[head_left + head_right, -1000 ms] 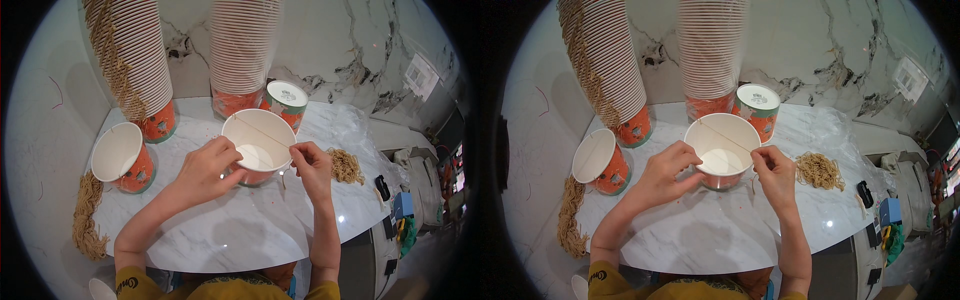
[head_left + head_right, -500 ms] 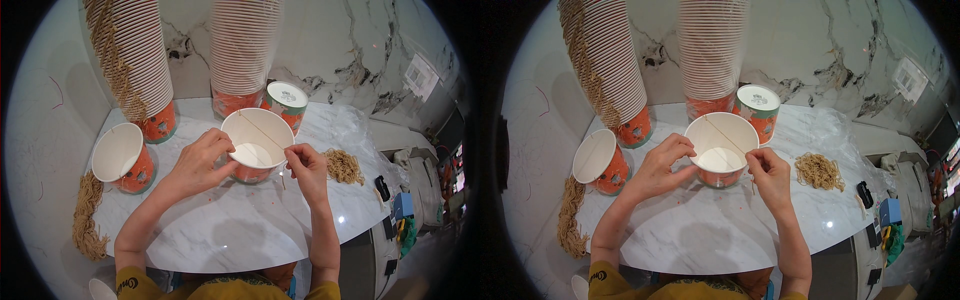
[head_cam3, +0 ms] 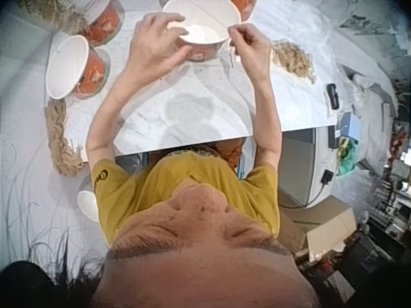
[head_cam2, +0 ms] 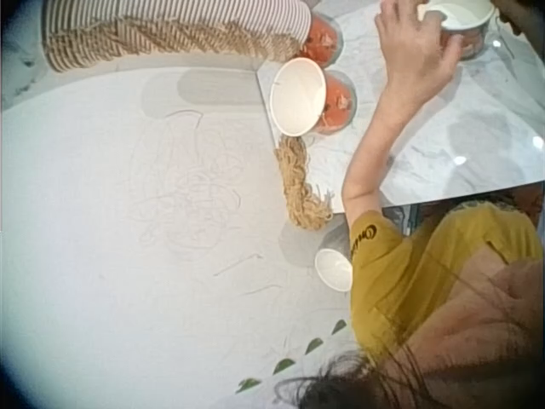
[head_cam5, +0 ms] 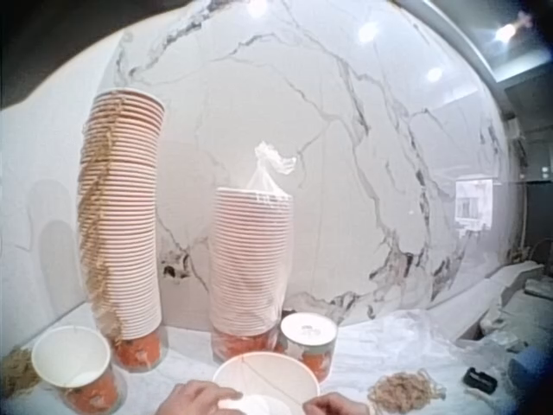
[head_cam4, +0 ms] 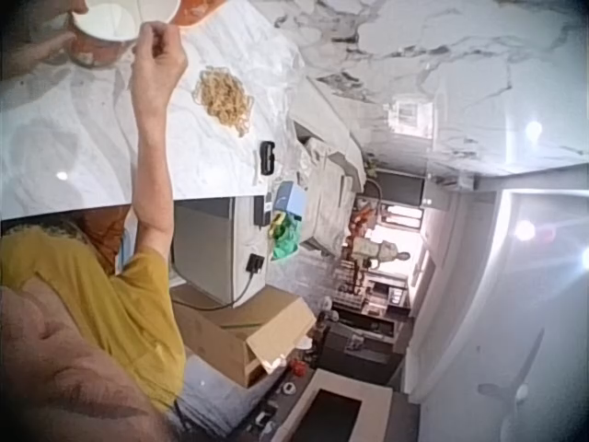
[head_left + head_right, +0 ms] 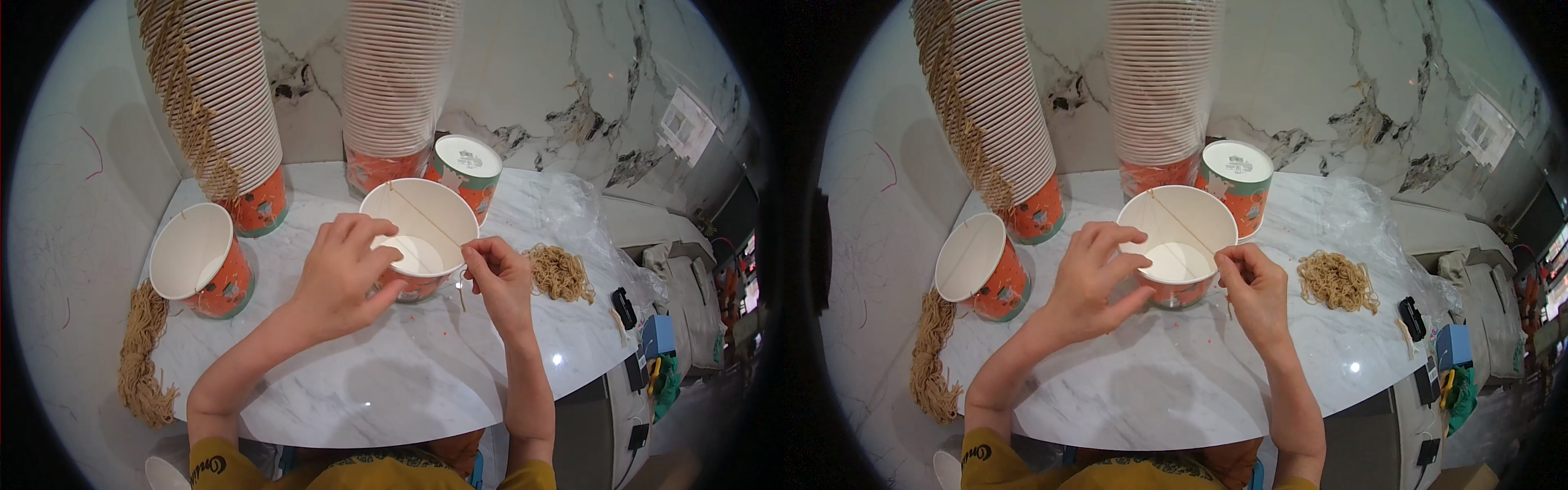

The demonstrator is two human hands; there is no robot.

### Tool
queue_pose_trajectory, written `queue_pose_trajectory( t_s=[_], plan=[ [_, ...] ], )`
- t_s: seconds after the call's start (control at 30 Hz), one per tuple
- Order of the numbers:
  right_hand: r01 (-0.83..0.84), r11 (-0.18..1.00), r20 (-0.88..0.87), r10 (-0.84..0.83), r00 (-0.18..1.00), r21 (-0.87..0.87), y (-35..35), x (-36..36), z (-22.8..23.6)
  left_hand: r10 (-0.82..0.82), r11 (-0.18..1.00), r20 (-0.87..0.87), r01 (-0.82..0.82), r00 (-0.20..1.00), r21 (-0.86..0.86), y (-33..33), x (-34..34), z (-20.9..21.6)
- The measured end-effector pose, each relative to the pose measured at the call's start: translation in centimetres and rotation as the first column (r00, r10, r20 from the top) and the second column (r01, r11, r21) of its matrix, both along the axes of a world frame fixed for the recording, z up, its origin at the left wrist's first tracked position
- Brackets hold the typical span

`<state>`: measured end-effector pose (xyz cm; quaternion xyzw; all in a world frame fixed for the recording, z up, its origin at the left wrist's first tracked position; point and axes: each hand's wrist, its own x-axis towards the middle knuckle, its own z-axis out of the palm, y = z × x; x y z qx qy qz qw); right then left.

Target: Attach string handles to decorative paper buckets/cups.

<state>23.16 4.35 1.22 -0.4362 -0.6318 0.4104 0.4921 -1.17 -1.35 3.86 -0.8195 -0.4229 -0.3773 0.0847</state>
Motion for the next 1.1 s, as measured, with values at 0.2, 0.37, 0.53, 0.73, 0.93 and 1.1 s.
queue_pose_trajectory(
  t_s=[0.2,0.37,0.53,0.73,0.93,1.1],
  plan=[
    [-0.017,1.0,-0.045,0.017,0.999,0.012,-0.4,-0.9,-0.7,-0.111,0.994,0.013,0.111,0.994,0.012,-0.4,1.8,-1.2],
    [-0.053,0.999,-0.125,0.053,0.991,0.006,-1.1,-2.0,-1.0,-0.117,0.993,0.069,0.115,0.991,0.04,0.3,2.6,-2.2],
    [-0.111,0.994,-0.189,0.111,0.976,0.012,-1.9,-2.9,-1.0,-0.077,0.997,0.099,0.074,0.992,0.034,0.8,2.0,-2.4],
    [-0.187,0.981,-0.249,0.169,0.954,-0.049,-3.1,-4.1,-1.5,-0.001,0.999,0.111,-0.003,0.994,0.038,1.0,0.6,-1.4],
    [-0.277,0.95,-0.209,0.243,0.947,-0.147,-3.3,-4.5,-2.6,0.03,0.999,0.116,-0.034,0.993,0.033,1.3,-0.1,-1.4],
    [-0.317,0.927,-0.147,0.292,0.945,-0.2,-3.5,-4.9,-3.5,0.062,0.997,0.133,-0.068,0.989,0.044,1.7,-0.9,-1.4]
  ],
)
